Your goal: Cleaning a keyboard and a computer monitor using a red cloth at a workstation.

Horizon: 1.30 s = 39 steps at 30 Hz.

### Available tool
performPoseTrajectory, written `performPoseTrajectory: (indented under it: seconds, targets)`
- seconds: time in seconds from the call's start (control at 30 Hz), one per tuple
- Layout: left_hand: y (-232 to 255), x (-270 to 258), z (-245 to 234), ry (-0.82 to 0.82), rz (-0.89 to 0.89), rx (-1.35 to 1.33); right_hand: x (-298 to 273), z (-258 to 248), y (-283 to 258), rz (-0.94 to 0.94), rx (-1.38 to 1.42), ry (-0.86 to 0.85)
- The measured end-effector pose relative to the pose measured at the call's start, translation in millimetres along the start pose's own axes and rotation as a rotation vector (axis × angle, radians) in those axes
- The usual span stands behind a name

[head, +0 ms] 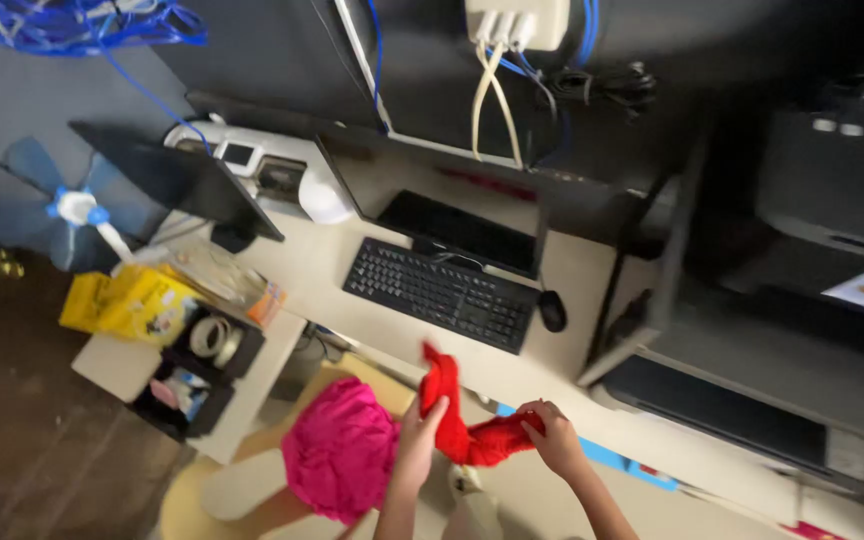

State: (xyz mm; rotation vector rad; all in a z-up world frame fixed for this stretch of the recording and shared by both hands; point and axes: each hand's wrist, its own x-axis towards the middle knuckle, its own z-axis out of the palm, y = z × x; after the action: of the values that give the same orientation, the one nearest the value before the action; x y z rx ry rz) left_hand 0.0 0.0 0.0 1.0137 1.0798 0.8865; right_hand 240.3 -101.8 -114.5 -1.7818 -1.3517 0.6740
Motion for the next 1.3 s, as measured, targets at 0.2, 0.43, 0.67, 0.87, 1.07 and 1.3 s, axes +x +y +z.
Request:
performPoseTrajectory:
  seconds: [0.2,0.43,0.67,0.87,1.07,1.3]
  targets:
    - [-12.7,49.8,-15.7,-0.275,-0.133,0.02,36.3,14.0,-106.9,-0.075,0.463,-0.266]
    - [16.1,86.8,-10.9,-0.495,-0.046,0.3,58.5,15.1,-115.4,0.25,0.762,-0.312]
    - [43.7,121.7,18.8,-0.551,0.066,0.789,52.8,-4.8,-105.5,0.497,0.754,-0.103]
    - [-7.4,172.9,65.8,-0.471,0.109,0.67,13.7,-8.7,-38.4,0.378,1.099,-0.253]
    - [-175.5,247.0,125.4,-0.526,0.265,0.663,25.5,-42.8,-63.5,0.271,1.24,-0.07]
    - [-171.2,271.8,214.7,-0.509,0.334,1.161,49.0,-52.4,-34.4,0.153,1.179,-0.1]
